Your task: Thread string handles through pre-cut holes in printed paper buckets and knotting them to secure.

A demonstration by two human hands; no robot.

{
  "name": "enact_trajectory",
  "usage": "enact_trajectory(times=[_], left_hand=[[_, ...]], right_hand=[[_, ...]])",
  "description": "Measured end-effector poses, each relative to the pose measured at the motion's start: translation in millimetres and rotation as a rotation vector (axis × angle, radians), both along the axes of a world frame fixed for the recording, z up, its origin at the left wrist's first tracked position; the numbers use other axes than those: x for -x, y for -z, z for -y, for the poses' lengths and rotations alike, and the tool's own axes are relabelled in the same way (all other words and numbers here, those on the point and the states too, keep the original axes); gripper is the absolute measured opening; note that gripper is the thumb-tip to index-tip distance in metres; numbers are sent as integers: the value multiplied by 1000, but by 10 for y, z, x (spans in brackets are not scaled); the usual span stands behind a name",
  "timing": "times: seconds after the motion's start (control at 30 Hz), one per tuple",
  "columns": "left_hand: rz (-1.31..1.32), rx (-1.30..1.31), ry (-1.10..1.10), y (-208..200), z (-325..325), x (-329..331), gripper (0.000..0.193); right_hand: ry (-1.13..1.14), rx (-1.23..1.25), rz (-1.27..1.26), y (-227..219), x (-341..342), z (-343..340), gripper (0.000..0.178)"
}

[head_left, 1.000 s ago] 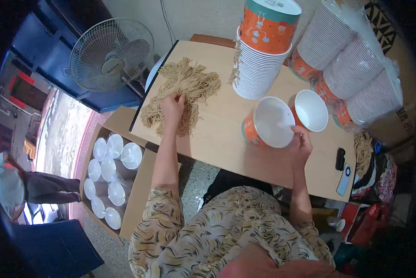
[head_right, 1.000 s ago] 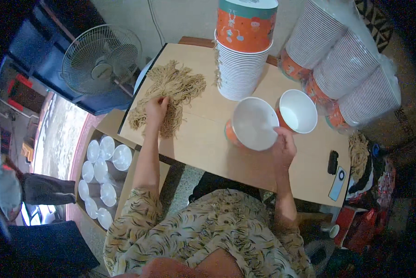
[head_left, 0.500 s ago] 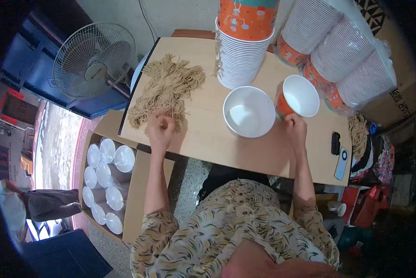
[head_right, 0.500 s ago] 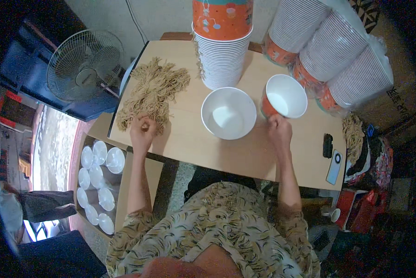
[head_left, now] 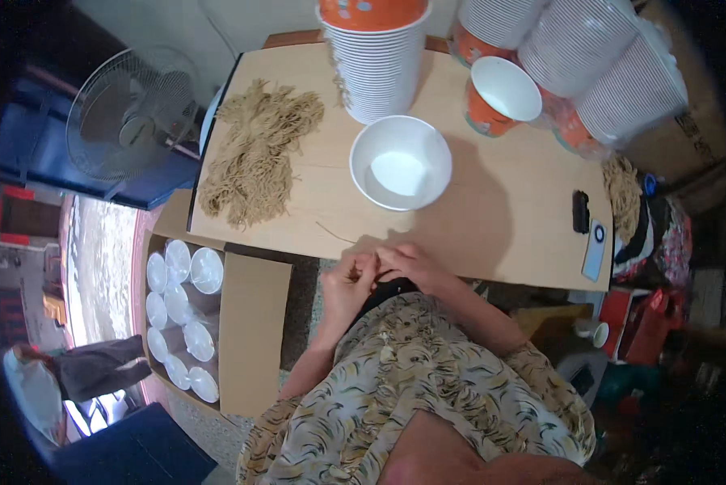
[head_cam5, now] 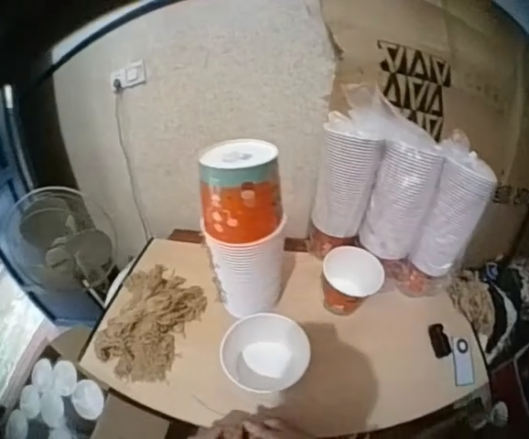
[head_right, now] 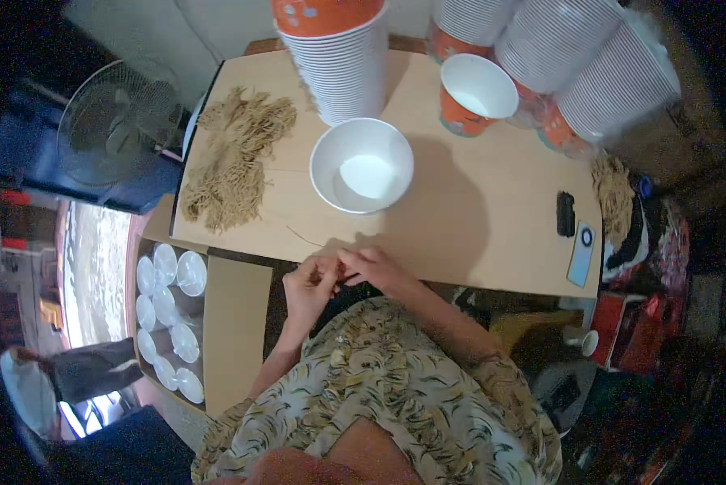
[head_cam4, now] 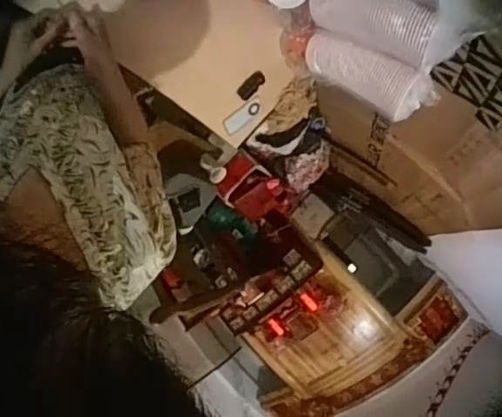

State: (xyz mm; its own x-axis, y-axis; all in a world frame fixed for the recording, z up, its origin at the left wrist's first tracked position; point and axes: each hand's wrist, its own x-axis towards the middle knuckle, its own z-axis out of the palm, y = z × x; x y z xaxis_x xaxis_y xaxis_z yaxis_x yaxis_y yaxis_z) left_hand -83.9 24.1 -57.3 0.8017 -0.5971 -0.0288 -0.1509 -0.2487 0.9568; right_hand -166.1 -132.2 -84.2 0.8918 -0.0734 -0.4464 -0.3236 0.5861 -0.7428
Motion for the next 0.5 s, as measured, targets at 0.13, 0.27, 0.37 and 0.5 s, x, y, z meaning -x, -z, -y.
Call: enact_trajectory(times=[0.13, 0.27, 0.37, 0.5], left_hand=[[50, -9, 44, 0, 91, 201, 8], [66, -13, 165, 48, 62, 321, 6], [42, 24, 343, 71, 28, 388, 1], [-38, 62, 584, 96, 6, 483, 6]], right_hand=[[140, 422, 182, -97, -54, -67, 29], [263, 257, 136, -213, -33, -31, 26], [331, 261, 216, -352, 12, 41, 25], [316, 159, 243, -380, 62, 78, 25]])
